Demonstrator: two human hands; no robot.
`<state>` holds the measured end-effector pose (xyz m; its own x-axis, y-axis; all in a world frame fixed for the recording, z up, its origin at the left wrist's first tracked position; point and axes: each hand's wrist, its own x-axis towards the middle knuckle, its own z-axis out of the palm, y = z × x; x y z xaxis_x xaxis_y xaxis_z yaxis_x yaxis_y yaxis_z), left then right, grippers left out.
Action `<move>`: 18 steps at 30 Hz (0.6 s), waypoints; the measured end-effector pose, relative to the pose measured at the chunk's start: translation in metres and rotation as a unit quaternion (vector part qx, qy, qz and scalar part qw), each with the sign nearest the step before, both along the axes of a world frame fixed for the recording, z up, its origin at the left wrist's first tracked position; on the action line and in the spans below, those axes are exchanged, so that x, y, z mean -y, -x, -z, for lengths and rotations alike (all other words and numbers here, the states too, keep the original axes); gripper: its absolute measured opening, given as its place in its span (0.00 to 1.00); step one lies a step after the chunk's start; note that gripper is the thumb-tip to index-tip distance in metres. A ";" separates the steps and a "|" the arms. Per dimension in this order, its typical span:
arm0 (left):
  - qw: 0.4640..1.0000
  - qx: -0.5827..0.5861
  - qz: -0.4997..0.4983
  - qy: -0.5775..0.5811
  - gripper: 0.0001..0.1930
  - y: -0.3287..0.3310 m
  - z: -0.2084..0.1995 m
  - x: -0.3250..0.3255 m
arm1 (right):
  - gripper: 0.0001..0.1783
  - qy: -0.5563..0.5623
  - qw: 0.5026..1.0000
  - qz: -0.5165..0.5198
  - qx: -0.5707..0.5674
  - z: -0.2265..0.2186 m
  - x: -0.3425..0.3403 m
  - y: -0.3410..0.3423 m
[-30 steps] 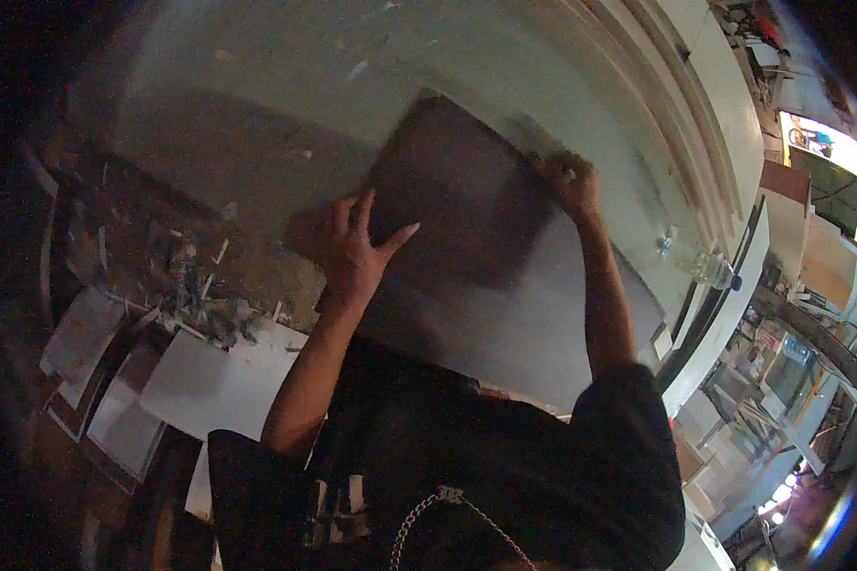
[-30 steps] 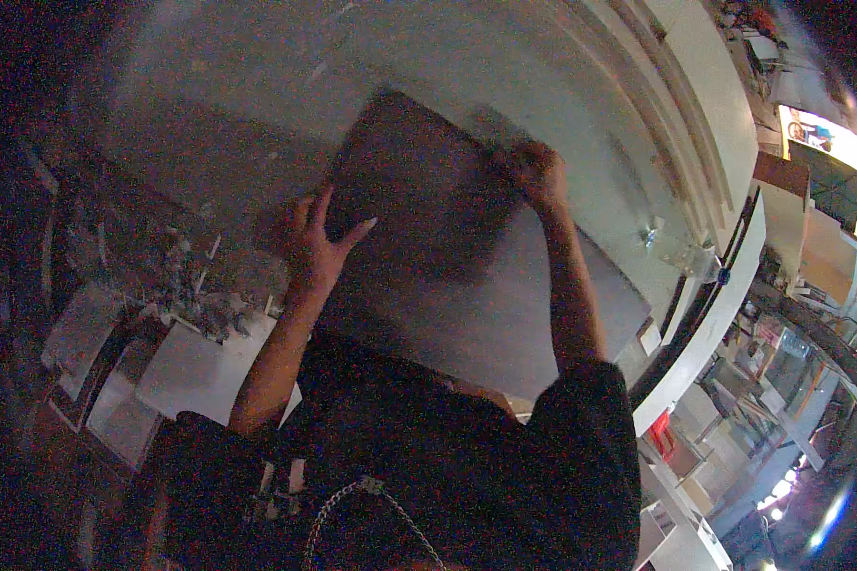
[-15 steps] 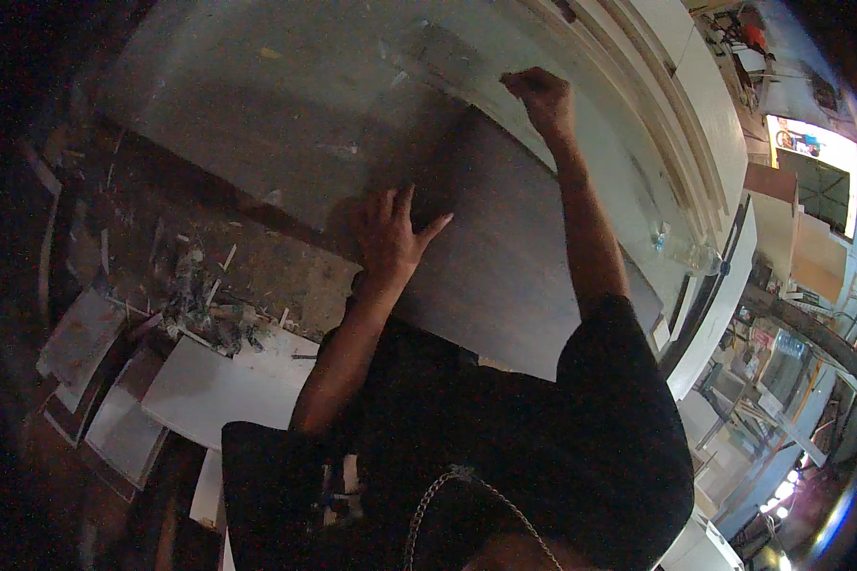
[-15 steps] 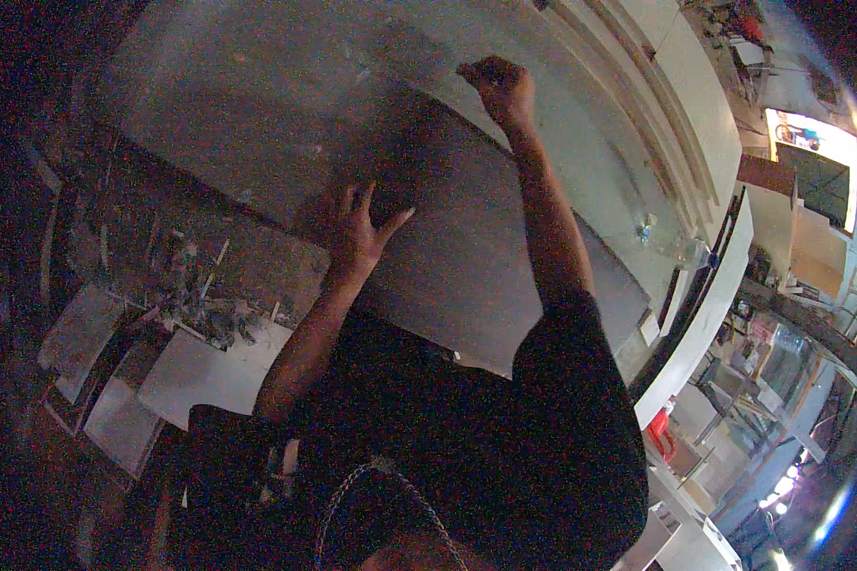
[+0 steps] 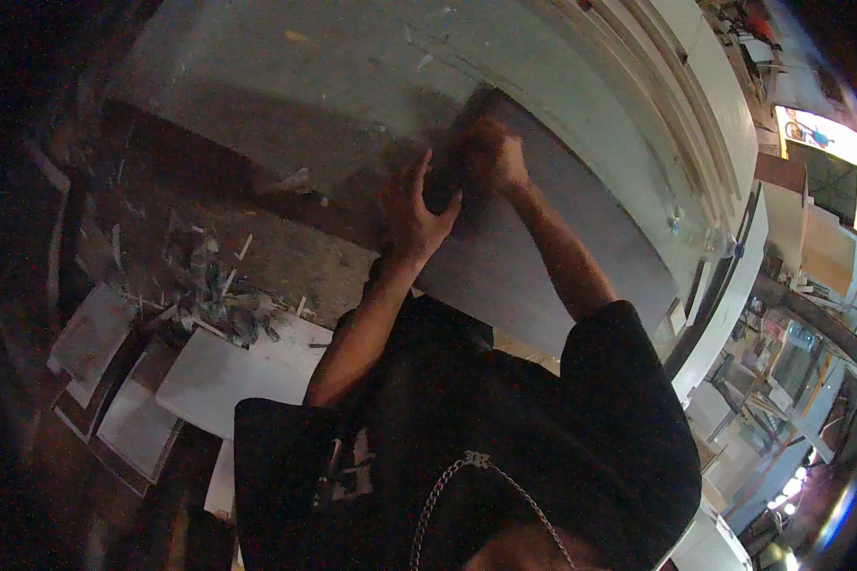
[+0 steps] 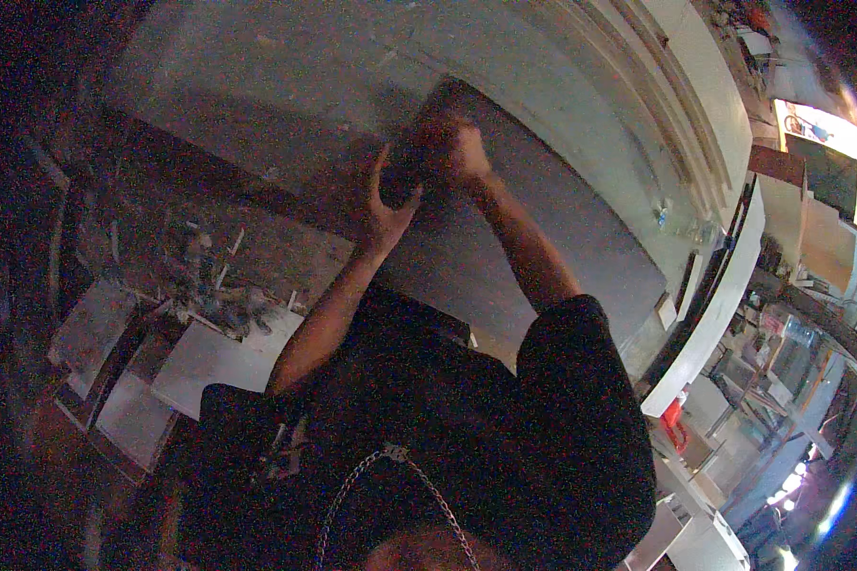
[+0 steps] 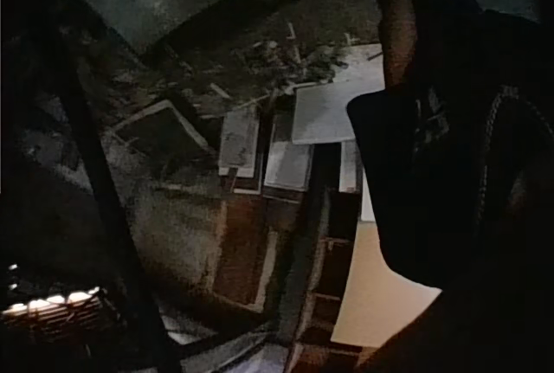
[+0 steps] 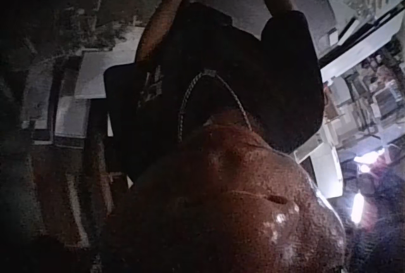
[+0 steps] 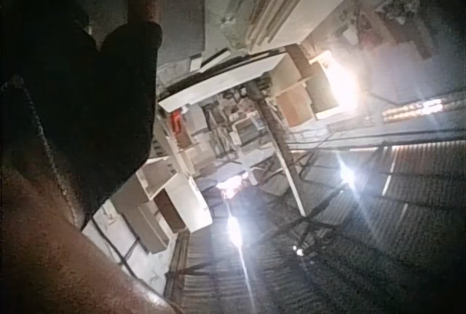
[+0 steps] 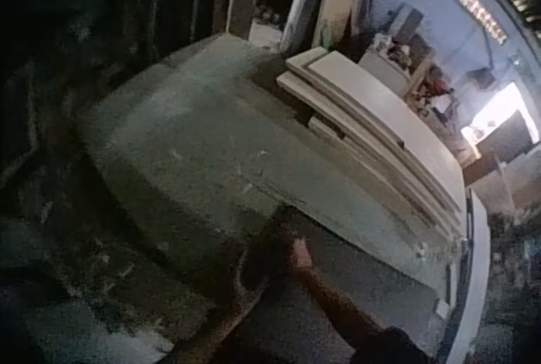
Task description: The person cleans wood panels by hand using a small piece of cloth, wiping along the edges and surfaces of a dark panel and then a white panel.
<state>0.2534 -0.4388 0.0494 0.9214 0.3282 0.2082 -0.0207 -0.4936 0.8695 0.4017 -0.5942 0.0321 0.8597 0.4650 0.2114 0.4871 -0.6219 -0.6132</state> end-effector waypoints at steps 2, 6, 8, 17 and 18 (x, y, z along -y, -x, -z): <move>0.999 0.041 0.010 0.013 0.41 0.002 -0.004 -0.007 | 0.15 0.056 0.997 0.036 -0.025 -0.017 0.007 -0.028; 0.986 0.030 0.038 0.161 0.39 0.011 -0.026 -0.021 | 0.18 -0.044 0.983 0.116 -0.135 -0.024 0.007 -0.032; 0.986 -0.019 0.030 0.163 0.37 0.046 -0.032 -0.047 | 0.22 0.046 0.994 0.005 -0.102 -0.013 0.000 0.027; 0.981 0.033 -0.039 0.185 0.20 0.005 -0.044 -0.085 | 0.17 0.099 0.992 -0.017 -0.078 0.006 -0.008 0.105; 0.985 0.040 -0.021 0.167 0.18 -0.006 -0.042 -0.100 | 0.15 0.071 0.984 0.040 -0.158 -0.021 -0.024 0.076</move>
<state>0.2598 -0.3388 0.0916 0.8907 0.4279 0.1537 -0.0821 -0.1812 0.9800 0.3259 -0.5699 0.0527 0.9071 0.3990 -0.1344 0.2327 -0.7412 -0.6297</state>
